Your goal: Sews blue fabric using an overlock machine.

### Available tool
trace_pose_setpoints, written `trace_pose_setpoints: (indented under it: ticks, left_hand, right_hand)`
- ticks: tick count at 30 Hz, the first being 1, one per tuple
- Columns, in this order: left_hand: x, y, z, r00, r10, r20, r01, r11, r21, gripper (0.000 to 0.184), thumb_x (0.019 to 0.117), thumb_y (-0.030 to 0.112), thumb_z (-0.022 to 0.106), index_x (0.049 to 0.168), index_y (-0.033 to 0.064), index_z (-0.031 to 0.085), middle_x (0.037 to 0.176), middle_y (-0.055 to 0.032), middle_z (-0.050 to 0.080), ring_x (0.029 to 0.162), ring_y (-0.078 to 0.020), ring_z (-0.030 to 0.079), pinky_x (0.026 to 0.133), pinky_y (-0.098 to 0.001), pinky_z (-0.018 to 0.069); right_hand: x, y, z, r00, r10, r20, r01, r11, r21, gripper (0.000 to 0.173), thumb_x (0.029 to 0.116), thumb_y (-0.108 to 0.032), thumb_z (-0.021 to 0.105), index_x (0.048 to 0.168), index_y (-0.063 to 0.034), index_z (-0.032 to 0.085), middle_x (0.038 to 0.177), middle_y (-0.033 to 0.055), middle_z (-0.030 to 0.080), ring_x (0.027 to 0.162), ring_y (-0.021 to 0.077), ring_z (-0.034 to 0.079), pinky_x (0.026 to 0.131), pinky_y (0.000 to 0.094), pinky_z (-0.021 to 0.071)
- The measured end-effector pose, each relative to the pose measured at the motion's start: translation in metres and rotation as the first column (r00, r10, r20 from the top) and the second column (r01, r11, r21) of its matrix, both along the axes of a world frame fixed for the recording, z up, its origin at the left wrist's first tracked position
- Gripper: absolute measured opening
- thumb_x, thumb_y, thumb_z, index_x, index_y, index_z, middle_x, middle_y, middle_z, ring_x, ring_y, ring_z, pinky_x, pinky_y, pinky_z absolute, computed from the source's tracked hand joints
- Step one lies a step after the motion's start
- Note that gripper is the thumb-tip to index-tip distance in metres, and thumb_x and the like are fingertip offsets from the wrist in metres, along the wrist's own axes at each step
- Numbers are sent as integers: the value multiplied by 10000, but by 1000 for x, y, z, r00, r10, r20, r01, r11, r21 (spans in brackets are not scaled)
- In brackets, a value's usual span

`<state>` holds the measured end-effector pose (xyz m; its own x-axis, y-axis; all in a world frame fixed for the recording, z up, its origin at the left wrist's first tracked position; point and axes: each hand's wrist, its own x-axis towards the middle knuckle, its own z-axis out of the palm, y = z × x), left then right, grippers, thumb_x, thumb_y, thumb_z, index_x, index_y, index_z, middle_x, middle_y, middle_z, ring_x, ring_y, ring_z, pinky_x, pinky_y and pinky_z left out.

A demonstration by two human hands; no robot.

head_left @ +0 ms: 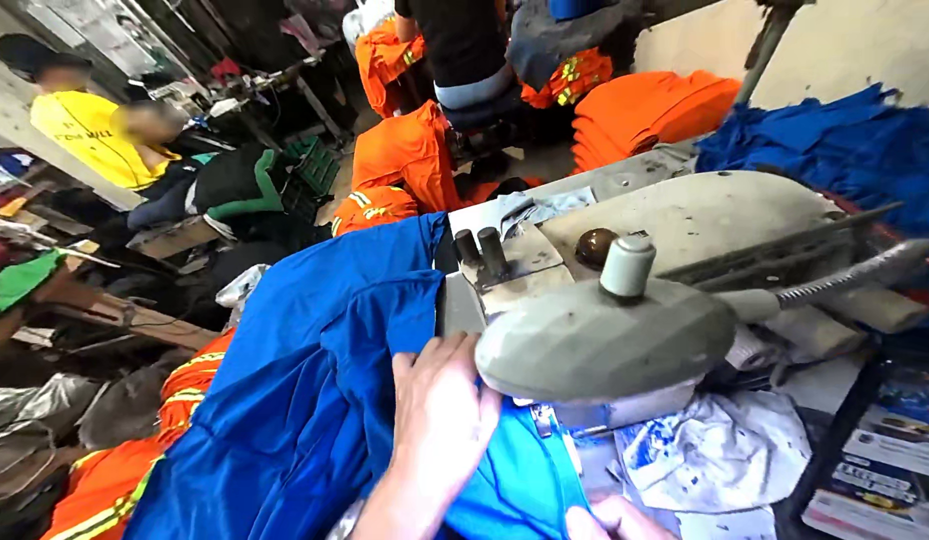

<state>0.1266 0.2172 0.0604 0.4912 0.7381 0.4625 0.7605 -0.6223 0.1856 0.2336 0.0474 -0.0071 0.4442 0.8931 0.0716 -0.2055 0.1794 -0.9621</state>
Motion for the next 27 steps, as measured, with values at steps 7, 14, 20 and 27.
trace_pose_setpoints:
  ticks: [7, 14, 20, 27]
  left_hand:
    - [-44, -31, 17, 951, -279, 131, 297, 944, -142, 302, 1037, 390, 578, 954, 160, 755, 968, -51, 709, 969, -185, 642, 910, -436, 417]
    - [-31, -42, 69, 900, -402, 168, 421, 902, -93, 252, 1037, 295, 594, 933, 138, 759, 943, -26, 733, 938, -123, 655, 908, -388, 425]
    - [-54, -22, 53, 927, -373, 40, 372, 928, 27, 243, 1035, 261, 531, 1000, 234, 770, 959, 136, 717, 922, -18, 656, 838, -314, 521]
    - [-39, 5, 50, 734, -517, -440, 562, 827, -34, 186, 990, 233, 608, 865, 154, 721, 846, -3, 666, 838, -221, 645, 732, -448, 481]
  right_hand:
    - [4, 23, 7, 995, -81, 54, 83, 996, -38, 233, 921, -135, 738, 720, -69, 638, 600, -56, 634, 504, -10, 595, 458, 200, 515]
    - [44, 43, 72, 872, 224, 435, -251, 968, 5, 257, 923, -208, 764, 1122, -47, 739, 1026, 26, 746, 676, 30, 685, 577, 221, 606]
    - [47, 24, 65, 882, 470, -24, -469, 874, -130, 121, 970, -152, 679, 1047, -59, 675, 746, 1, 701, 519, 103, 638, 458, 293, 569]
    - [46, 14, 59, 916, 401, 10, -399, 914, -68, 118, 970, -234, 682, 895, -146, 706, 702, -76, 678, 542, 62, 637, 511, 263, 572]
